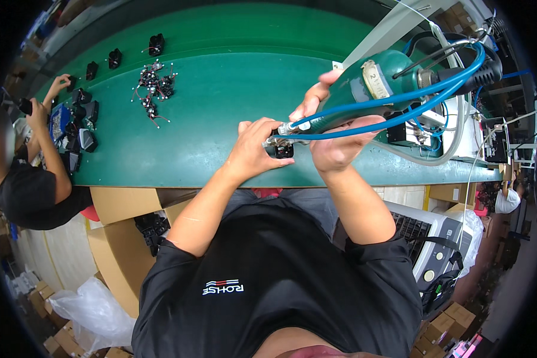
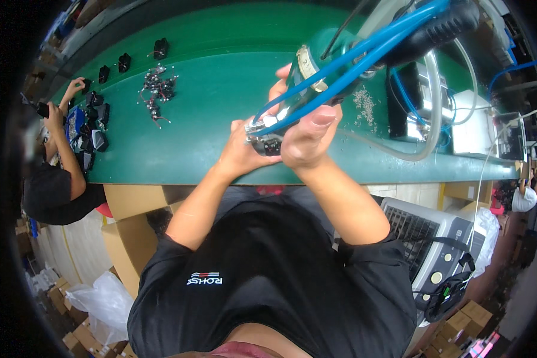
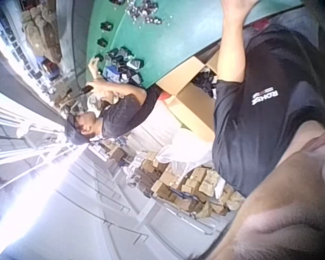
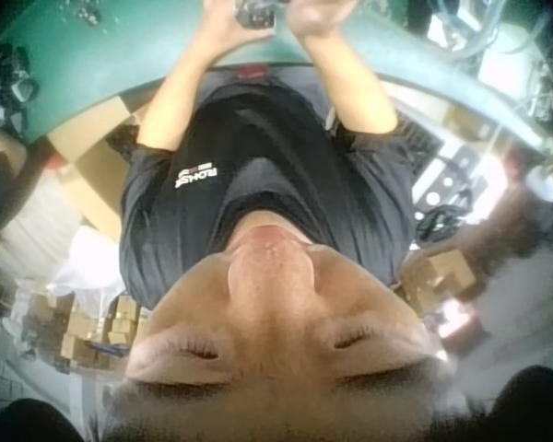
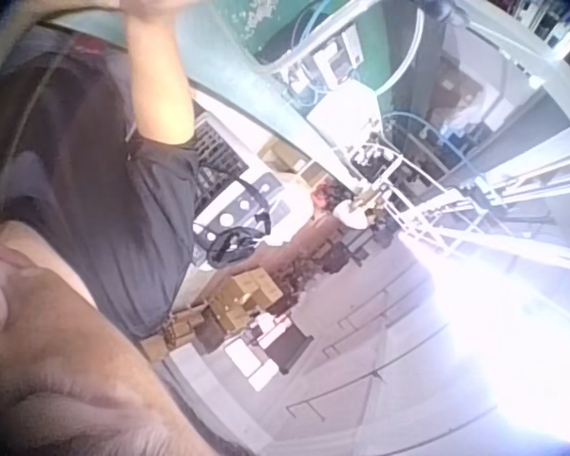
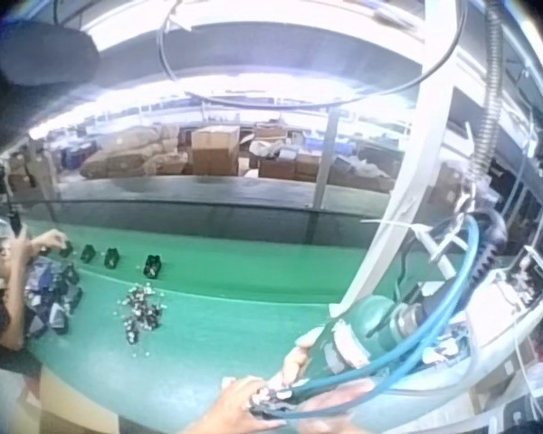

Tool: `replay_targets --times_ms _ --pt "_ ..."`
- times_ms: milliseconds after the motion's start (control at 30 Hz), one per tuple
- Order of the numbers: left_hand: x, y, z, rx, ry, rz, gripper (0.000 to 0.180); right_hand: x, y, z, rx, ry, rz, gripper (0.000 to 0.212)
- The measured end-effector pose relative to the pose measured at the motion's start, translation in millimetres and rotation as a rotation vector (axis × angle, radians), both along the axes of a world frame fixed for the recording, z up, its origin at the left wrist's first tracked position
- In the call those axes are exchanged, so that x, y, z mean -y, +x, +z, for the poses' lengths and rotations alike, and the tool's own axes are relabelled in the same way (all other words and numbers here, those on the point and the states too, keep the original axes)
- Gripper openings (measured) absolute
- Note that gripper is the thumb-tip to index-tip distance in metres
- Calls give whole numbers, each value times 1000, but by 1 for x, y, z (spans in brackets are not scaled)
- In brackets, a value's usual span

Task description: Assemble small electronic components by connecting parts and using a pneumatic tool to secure them.

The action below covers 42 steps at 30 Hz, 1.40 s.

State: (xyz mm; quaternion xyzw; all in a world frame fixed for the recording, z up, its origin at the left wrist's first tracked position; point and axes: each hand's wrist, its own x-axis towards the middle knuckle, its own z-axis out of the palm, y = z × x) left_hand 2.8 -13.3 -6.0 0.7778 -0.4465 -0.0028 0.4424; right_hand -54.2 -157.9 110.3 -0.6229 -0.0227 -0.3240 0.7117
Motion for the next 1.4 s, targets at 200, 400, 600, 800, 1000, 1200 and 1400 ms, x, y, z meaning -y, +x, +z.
replay_targets --times_ms 200,400,600,800,1000,1200,1400 --pt "0 2 3 -37 -66 -19 77 -2 10 -13 32 65 18 106" --pt "-4 10 -2 -43 -6 5 84 36 12 79 226 109 25 99" --pt "-3 131 38 69 112 357 73 61 -24 94 167 -55 -169 91" --pt "-11 287 4 132 395 551 75 59 -26 26 40 -132 -262 81" --pt "-51 249 59 342 299 450 73 85 -31 36 113 -158 -364 81" --pt "-285 174 46 438 436 1192 47 37 2 69 499 -886 -718 45" --pt "-342 156 0 387 622 1400 65 -100 115 -66 -204 -881 240 36"
